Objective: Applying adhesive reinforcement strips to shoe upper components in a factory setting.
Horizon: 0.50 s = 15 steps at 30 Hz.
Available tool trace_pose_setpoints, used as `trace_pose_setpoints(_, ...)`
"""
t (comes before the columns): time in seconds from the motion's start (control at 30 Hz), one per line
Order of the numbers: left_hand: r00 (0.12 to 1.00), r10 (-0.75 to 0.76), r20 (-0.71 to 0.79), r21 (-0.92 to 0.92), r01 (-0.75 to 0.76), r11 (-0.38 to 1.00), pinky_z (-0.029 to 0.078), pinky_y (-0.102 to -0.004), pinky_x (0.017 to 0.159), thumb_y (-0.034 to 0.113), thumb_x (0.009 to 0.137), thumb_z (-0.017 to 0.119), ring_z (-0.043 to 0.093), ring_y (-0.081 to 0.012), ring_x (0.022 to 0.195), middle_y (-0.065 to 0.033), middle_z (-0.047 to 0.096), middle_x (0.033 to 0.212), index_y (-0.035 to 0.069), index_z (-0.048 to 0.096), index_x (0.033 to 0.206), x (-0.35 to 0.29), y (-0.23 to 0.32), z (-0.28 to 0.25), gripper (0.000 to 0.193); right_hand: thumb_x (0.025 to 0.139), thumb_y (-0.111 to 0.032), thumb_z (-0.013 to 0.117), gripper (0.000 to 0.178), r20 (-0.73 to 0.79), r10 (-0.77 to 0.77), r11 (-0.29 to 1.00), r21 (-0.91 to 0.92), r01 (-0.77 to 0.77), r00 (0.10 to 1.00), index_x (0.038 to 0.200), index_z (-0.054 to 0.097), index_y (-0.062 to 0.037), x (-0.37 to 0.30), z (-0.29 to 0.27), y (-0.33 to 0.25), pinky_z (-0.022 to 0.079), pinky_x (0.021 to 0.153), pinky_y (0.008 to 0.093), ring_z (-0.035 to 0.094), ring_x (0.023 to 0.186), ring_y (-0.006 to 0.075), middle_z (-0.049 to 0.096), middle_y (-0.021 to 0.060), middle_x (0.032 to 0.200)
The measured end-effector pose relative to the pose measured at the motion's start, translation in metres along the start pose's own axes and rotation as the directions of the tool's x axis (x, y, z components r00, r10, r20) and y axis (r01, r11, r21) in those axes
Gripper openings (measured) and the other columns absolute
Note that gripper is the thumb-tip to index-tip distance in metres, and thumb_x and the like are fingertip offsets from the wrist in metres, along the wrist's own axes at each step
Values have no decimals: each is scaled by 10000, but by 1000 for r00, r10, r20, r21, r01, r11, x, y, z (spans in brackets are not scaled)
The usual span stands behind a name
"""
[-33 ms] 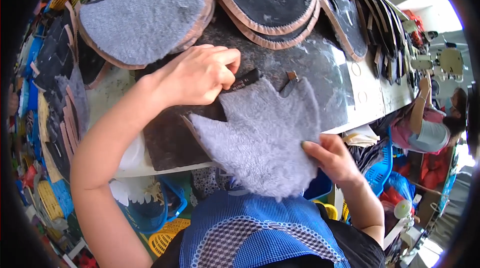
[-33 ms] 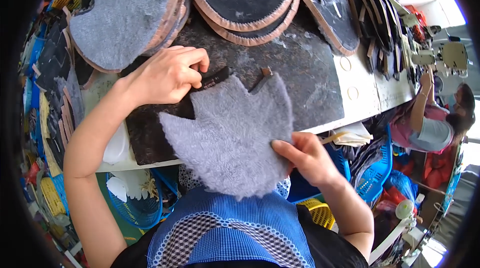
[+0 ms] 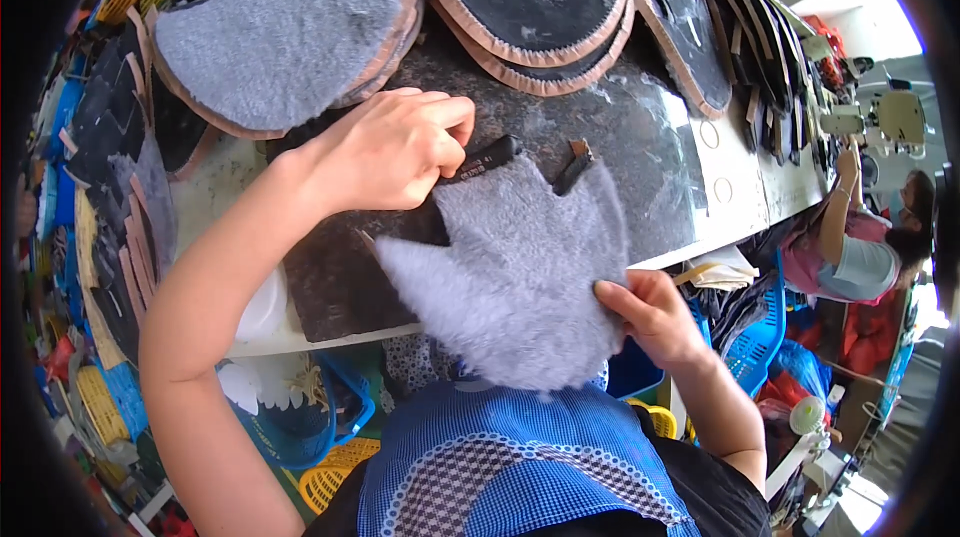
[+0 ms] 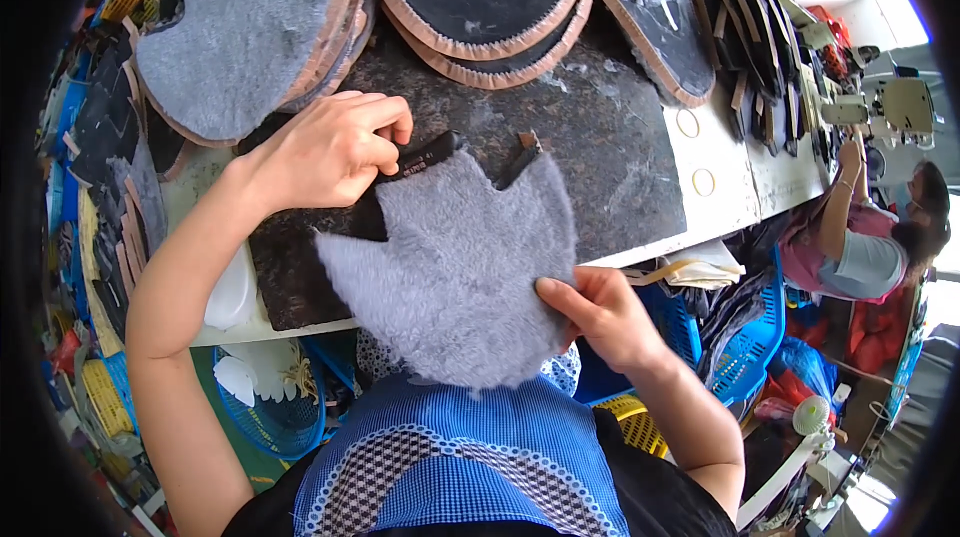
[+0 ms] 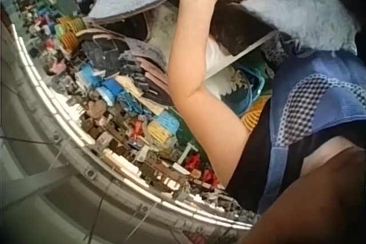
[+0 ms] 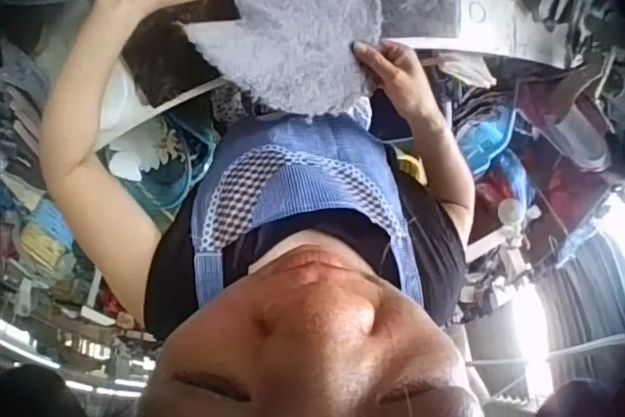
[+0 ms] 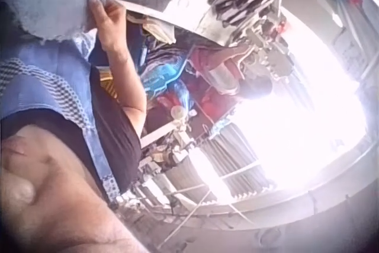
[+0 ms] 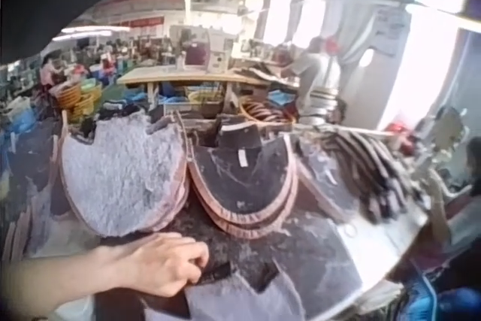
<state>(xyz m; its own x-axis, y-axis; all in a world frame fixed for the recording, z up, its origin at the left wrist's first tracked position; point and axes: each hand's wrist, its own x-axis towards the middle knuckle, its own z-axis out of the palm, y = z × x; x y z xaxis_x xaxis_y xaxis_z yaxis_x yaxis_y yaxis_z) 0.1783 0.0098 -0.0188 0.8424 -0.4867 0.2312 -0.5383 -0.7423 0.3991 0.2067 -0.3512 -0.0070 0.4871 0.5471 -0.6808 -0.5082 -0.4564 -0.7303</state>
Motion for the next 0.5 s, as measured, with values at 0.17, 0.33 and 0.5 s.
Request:
trace_pose_setpoints(0.17,999,-39,38,18,38,999,481,-406,760,9,689,626,619,-286,824,-90,594,878,5,603,661,6,10,1,36,1022,-317,645,404,-55,-63,997,46,66,996,941,711,73,6,8,29,556,498,246,664,547,125,708,90,736)
trace_pose_setpoints(0.33,982,-164,92,426,110,898,432,-441,1021,371,850,690,588,-327,1067,-196,633,1042,-92,677,869,20,61,19,463,935,-413,728,510,-271,-379,698,-711,82,885,684,678,29,10,9,30,503,481,335,647,491,184,623,99,528)
trace_pose_setpoints(0.5,910,-385,-153,281,414,866,229,-561,1219,394,975,606,295,-454,1480,-330,299,1570,-124,317,1504,-30,86,71,795,939,-401,736,443,-207,-253,935,-302,185,945,975,717,40,5,-1,56,529,647,299,660,703,136,716,77,789)
